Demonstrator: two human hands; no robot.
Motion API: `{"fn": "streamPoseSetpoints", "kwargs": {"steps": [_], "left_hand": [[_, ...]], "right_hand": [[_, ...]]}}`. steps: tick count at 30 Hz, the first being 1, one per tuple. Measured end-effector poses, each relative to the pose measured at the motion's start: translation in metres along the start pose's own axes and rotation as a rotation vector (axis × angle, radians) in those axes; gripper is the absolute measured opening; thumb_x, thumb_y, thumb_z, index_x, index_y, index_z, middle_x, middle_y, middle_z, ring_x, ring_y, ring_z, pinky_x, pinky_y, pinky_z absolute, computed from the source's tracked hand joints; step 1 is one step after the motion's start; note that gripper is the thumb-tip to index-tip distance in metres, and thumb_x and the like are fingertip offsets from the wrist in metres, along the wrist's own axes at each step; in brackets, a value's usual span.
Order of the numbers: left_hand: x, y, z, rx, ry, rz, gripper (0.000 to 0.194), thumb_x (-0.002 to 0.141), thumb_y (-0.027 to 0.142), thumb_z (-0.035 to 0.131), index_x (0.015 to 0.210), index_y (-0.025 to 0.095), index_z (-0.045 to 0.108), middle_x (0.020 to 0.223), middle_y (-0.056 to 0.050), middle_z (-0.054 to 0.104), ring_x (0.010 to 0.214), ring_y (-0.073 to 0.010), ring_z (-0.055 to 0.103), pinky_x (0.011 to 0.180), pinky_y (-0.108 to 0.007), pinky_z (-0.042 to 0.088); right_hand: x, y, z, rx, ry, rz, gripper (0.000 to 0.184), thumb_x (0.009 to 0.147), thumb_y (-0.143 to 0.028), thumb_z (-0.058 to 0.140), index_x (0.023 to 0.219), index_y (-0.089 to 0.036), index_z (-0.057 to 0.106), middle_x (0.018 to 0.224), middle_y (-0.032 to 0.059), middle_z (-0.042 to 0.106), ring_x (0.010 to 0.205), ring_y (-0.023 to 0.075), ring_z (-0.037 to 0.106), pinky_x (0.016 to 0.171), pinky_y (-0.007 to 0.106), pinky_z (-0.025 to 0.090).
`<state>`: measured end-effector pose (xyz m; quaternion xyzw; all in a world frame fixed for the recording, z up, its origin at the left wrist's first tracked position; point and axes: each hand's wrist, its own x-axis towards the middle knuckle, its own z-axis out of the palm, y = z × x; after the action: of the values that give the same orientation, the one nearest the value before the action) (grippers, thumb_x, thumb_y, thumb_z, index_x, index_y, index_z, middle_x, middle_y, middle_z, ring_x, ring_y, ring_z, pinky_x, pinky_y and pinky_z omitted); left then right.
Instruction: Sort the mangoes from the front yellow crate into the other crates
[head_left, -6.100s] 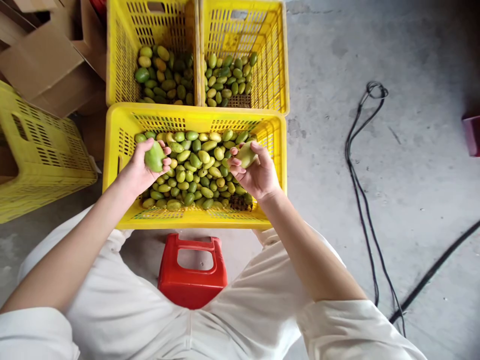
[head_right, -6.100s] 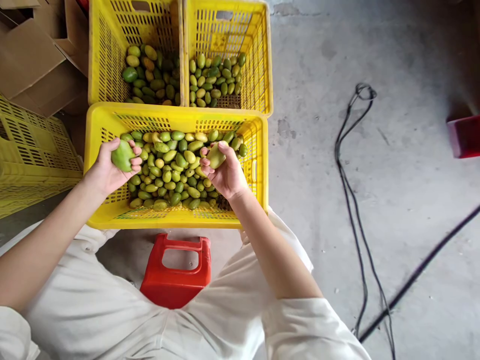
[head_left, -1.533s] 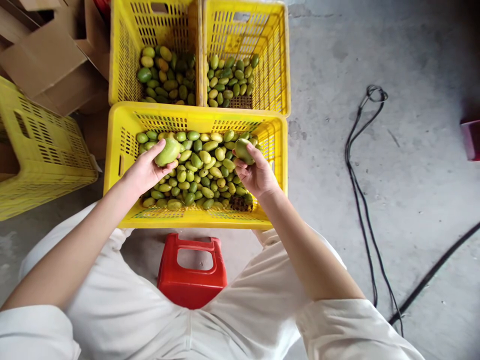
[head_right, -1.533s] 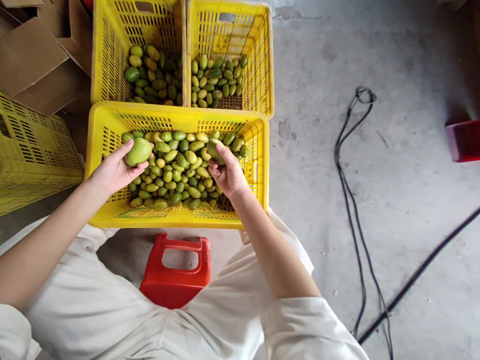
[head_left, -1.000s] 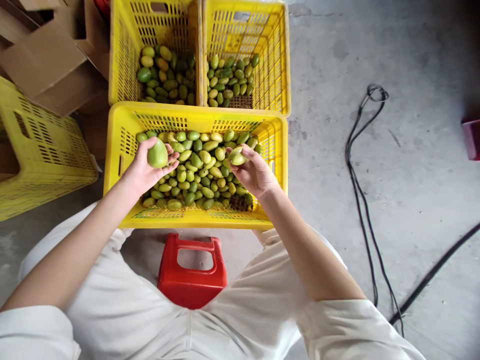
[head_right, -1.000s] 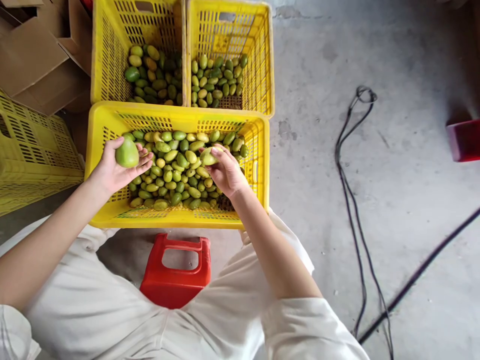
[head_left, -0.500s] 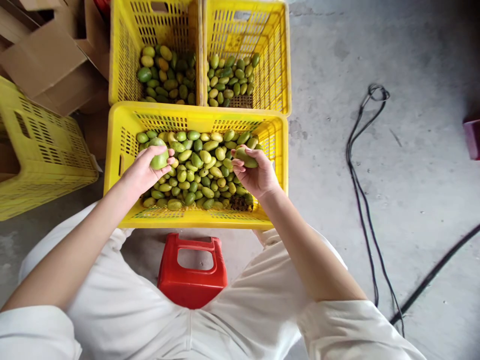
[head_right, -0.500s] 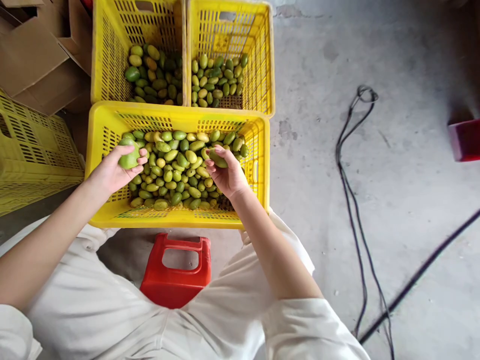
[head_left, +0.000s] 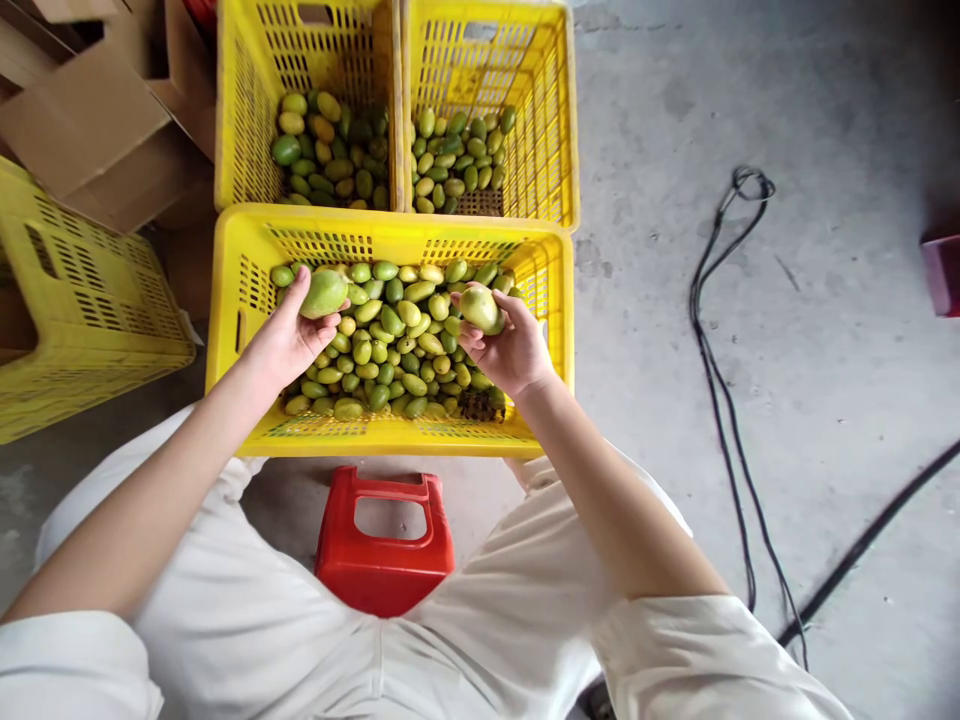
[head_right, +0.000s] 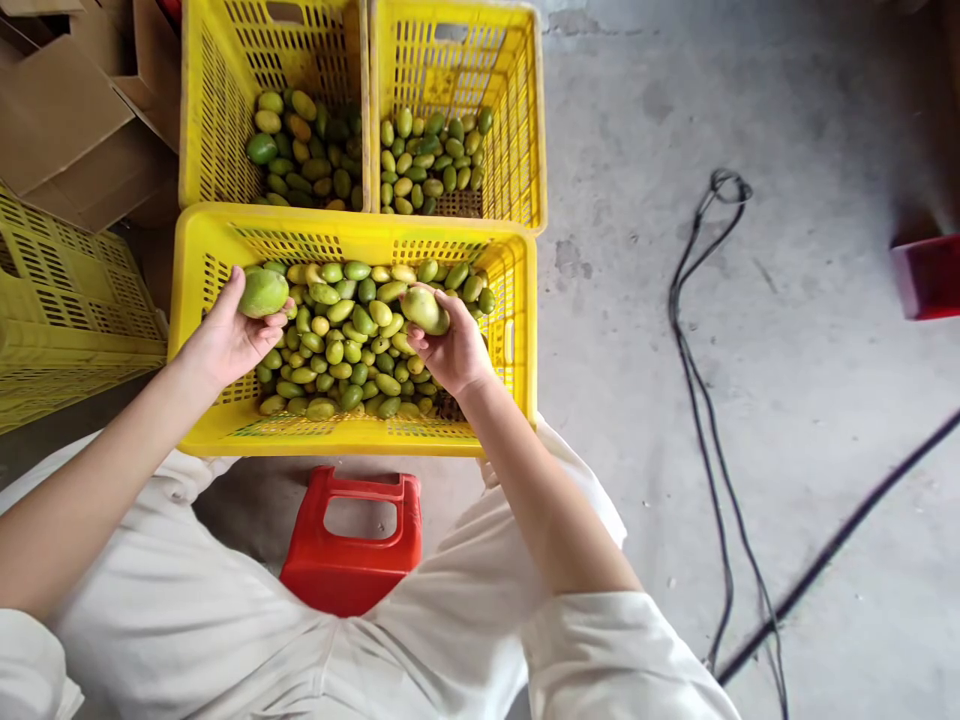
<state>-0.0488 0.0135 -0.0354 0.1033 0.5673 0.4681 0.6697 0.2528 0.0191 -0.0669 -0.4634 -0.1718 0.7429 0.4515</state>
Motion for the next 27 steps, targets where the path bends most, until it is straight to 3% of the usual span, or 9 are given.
{"fn": "streamPoseSetpoints", "kwargs": {"steps": [3,7,11,15,20,27], "left_hand": [[0.001,0.002,-0.006,0.014,-0.020,0.031,0.039,0.101,0.046,0.102,0.134,0.030,0.087,0.095,-0.004,0.078,0.071,-0.0155,0.068,0.058,-0.023,0.052],[0.001,0.001,-0.009,0.017,-0.043,0.053,0.029,0.094,0.036,0.101,0.115,0.031,0.082,0.089,-0.002,0.078,0.077,-0.0186,0.072,0.064,-0.026,0.060],[-0.006,-0.005,-0.003,0.009,-0.046,0.039,0.029,0.085,0.024,0.098,0.104,0.028,0.076,0.091,-0.004,0.082,0.093,-0.0245,0.082,0.081,-0.031,0.072],[-0.015,-0.009,0.003,0.038,-0.094,0.062,0.034,0.082,0.018,0.093,0.112,0.025,0.078,0.104,-0.006,0.087,0.110,-0.0278,0.090,0.097,-0.035,0.074],[-0.014,-0.006,0.002,0.078,-0.124,0.075,0.052,0.082,0.020,0.091,0.132,0.031,0.081,0.109,-0.002,0.087,0.106,-0.0255,0.089,0.087,-0.030,0.068],[-0.012,-0.007,0.001,0.094,-0.091,0.058,0.040,0.081,0.012,0.091,0.115,0.027,0.076,0.117,-0.005,0.090,0.095,-0.0211,0.082,0.076,-0.027,0.061]], "right_hand": [[0.000,0.003,-0.002,0.001,-0.011,-0.016,0.052,0.083,-0.052,0.109,0.117,-0.032,0.076,0.104,-0.0025,0.078,0.074,0.0131,0.060,0.056,0.023,0.052],[0.001,0.007,-0.004,-0.002,0.023,-0.012,0.061,0.078,-0.060,0.116,0.111,-0.031,0.074,0.108,-0.0005,0.080,0.076,0.0137,0.058,0.056,0.025,0.053],[0.001,0.005,-0.008,0.007,0.038,0.008,0.067,0.073,-0.067,0.117,0.107,-0.030,0.073,0.110,0.0028,0.082,0.077,0.0158,0.056,0.055,0.027,0.051],[0.001,0.001,-0.012,-0.032,0.031,0.028,0.065,0.083,-0.076,0.109,0.106,-0.031,0.068,0.100,0.0019,0.076,0.075,0.0182,0.057,0.054,0.029,0.048],[0.002,0.002,-0.006,-0.029,0.034,0.016,0.062,0.086,-0.070,0.109,0.110,-0.032,0.067,0.097,-0.0009,0.071,0.077,0.0182,0.062,0.055,0.028,0.048],[0.002,0.006,0.004,-0.006,0.034,0.053,0.051,0.093,-0.062,0.109,0.104,-0.030,0.070,0.123,0.0050,0.088,0.082,0.0177,0.068,0.054,0.026,0.058]]}}
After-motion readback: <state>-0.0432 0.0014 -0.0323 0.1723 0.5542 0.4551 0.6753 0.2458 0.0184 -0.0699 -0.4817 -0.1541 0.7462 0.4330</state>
